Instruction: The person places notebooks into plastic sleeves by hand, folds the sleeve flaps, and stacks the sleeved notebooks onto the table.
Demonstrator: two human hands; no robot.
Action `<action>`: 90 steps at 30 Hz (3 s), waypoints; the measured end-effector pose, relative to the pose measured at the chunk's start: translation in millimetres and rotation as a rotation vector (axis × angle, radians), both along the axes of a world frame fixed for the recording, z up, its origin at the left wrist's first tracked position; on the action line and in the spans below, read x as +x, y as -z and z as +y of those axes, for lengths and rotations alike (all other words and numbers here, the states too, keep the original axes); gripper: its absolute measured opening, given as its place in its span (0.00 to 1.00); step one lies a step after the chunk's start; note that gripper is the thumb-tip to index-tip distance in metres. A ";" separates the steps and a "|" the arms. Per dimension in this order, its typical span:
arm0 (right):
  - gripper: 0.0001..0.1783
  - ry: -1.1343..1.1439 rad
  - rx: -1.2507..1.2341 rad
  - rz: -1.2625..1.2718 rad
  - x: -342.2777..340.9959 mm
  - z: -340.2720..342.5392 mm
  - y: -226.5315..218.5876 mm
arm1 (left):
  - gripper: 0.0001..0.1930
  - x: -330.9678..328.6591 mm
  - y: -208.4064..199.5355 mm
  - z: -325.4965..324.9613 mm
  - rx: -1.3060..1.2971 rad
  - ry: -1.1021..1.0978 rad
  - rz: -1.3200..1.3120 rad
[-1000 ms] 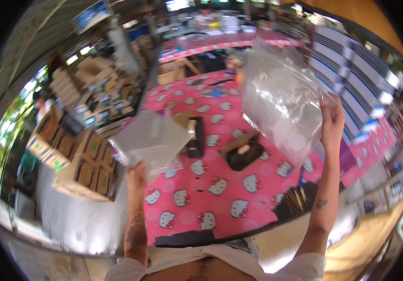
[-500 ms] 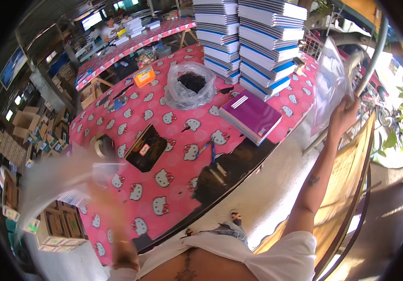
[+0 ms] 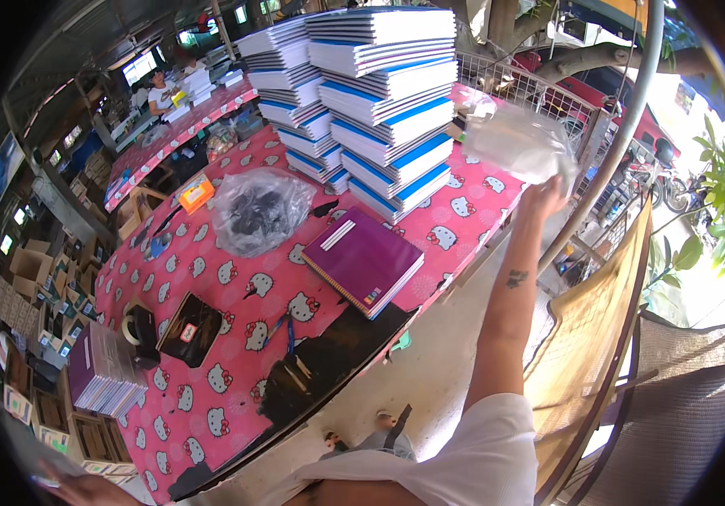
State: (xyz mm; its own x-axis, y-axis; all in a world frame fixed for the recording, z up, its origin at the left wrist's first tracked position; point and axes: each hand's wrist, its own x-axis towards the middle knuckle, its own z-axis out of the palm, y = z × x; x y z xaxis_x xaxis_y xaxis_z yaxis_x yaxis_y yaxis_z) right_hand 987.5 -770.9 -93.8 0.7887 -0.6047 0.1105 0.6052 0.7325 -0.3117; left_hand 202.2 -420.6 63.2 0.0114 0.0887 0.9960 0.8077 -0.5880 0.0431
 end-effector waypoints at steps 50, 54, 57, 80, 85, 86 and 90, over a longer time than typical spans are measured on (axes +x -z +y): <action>0.43 -1.979 -0.940 0.013 -429.8 281.1 136.9 | 0.08 -1.2 346.7 112.6 -1.975 1.336 -1.033; 0.41 -1.621 -1.430 -0.118 -469.3 316.3 199.6 | 0.07 24.5 344.6 142.0 -2.212 0.898 -0.275; 0.29 -1.122 -1.717 -0.368 -475.5 324.9 196.3 | 0.18 18.8 323.7 215.1 -1.504 0.337 -0.026; 0.26 -0.473 -1.824 -0.030 -352.5 245.8 140.6 | 0.14 143.1 193.7 267.1 -0.500 0.503 0.447; 0.24 -0.428 -1.207 0.164 -254.5 122.0 96.4 | 0.16 230.6 86.5 145.4 -0.305 0.818 0.420; 0.24 -0.413 -1.203 0.158 -235.4 97.5 84.1 | 0.16 251.2 80.7 117.7 -0.377 0.915 0.415; 0.22 -0.393 -0.857 0.292 -161.3 11.7 47.6 | 0.13 386.4 112.7 3.0 -0.677 1.437 0.514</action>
State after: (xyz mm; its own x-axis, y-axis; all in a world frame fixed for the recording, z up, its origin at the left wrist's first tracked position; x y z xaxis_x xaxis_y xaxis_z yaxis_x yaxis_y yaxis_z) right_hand 826.2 -759.2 -141.5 0.9824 -0.1003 0.1577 0.1820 0.3209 -0.9295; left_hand 588.6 -417.6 -49.5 0.7518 0.1013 0.6516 -0.3269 -0.8008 0.5018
